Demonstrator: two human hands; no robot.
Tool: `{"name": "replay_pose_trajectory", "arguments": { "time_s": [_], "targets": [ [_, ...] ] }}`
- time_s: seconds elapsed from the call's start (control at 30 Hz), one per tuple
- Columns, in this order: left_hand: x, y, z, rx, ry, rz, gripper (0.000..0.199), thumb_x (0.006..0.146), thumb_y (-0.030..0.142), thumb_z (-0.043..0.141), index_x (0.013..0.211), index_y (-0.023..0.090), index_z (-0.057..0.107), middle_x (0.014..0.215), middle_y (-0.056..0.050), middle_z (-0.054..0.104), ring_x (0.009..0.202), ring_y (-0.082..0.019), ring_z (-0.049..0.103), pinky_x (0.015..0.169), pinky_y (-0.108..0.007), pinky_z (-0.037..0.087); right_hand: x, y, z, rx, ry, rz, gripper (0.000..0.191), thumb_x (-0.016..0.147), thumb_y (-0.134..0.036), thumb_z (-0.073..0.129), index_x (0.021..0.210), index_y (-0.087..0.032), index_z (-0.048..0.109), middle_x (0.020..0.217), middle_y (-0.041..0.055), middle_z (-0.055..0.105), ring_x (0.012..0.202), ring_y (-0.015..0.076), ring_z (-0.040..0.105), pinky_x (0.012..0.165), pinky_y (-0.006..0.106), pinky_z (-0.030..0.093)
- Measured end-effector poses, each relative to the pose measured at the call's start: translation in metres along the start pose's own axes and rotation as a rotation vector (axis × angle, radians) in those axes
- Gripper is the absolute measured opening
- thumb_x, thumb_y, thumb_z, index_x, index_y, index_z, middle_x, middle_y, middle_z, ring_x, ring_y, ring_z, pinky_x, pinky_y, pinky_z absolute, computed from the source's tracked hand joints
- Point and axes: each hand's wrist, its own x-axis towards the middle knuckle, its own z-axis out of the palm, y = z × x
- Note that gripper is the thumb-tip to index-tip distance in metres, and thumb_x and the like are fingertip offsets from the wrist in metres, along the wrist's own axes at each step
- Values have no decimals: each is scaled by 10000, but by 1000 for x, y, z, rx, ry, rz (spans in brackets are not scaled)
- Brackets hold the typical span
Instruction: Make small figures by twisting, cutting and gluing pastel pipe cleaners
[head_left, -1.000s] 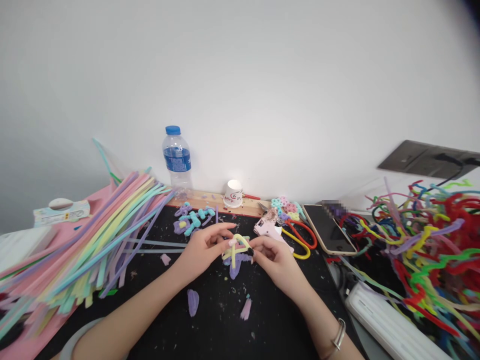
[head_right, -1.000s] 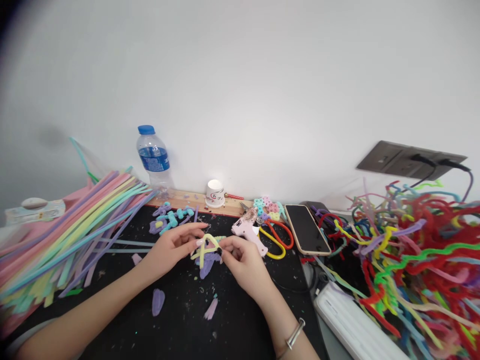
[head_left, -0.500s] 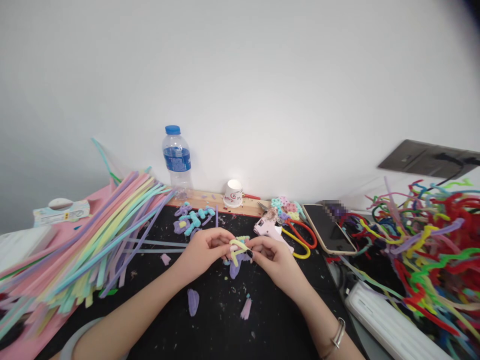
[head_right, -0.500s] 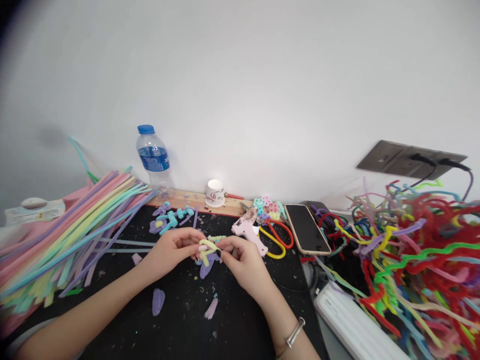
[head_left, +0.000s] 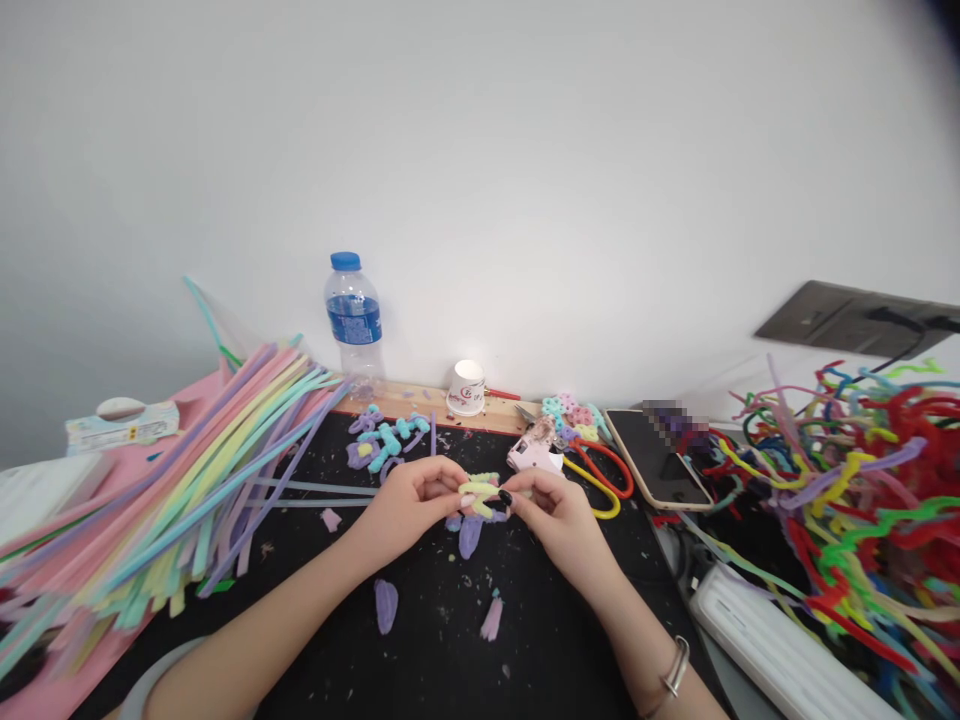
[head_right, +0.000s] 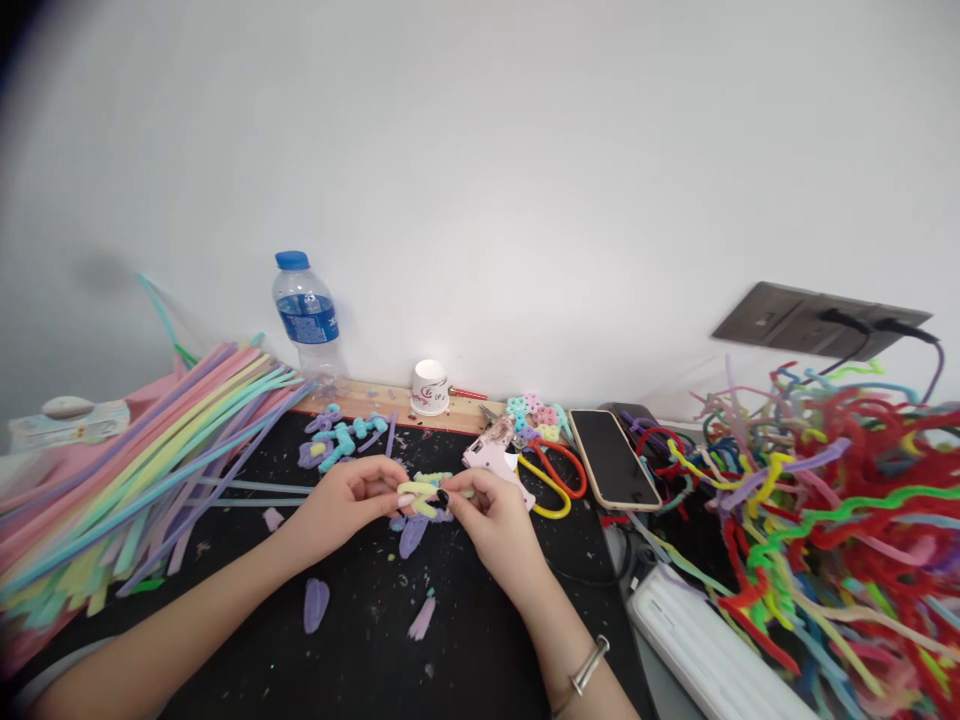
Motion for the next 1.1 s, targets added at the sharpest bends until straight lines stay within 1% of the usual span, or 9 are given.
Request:
{"name": "replay_pose_trajectory", "arguments": {
  "time_s": [0.13,0.3,0.4,0.47,0.67,0.77,0.87,0.97,1.1],
  "targets": [
    [0,2,2,-18,-22,12,163,691,198,689,788,146,569,786,-30,689,737,-151,649,679,-255,493,0,3,0,-71,31,-41,103,767,-224,584,789,-157,659,702,24,614,594,132,514,538,247,380],
    [1,0,0,72,-2,33,123,724,222,665,748,135,581,727,-30,684,683,-145,637,641,-249,480,2,1,0,-70,37,-179,77,747,-181,613,712,-168,680,782,52,616,712,166,561,616,271,428],
    [1,-2,-1,89,-8,25,116,732,223,657,742,131,587,723,-40,692,682,-151,639,642,-258,485,2,-2,-1,-56,50,-207,82,730,-160,635,688,-178,703,834,60,588,762,170,567,628,265,439],
    [1,-2,-2,81,-15,20,114,734,221,654,734,129,586,720,-43,696,677,-149,640,639,-258,489,2,-2,-1,-71,68,-205,82,721,-154,648,681,-183,713,818,52,563,746,164,556,610,259,430],
    [0,1,0,58,-48,0,128,729,226,660,719,130,577,719,-42,704,690,-148,649,644,-251,499,1,3,-3,-126,83,-193,80,742,-184,645,729,-169,722,663,24,530,620,151,506,552,270,388],
    [-2,2,2,85,-40,4,134,721,225,668,728,131,574,746,-40,698,699,-145,644,653,-246,490,1,5,-3,-128,93,-208,74,743,-180,643,733,-168,715,670,28,548,625,152,511,557,271,392],
    [-3,2,2,133,-30,38,166,706,251,689,739,130,580,782,-35,681,698,-141,630,640,-236,477,1,5,-2,-128,104,-228,62,738,-167,644,723,-170,703,684,30,566,634,153,523,566,272,405],
    [-4,3,1,233,-23,93,176,739,293,660,751,123,615,744,-36,670,679,-145,616,618,-235,471,1,3,-1,-143,94,-251,64,738,-153,639,727,-171,700,706,38,585,650,158,536,569,274,412],
    [-3,3,-1,309,-37,141,147,782,263,608,776,130,672,723,-35,675,666,-144,619,627,-236,490,0,0,-1,-176,70,-281,90,746,-137,628,735,-183,705,740,43,609,684,164,552,581,274,417]
  ]
}}
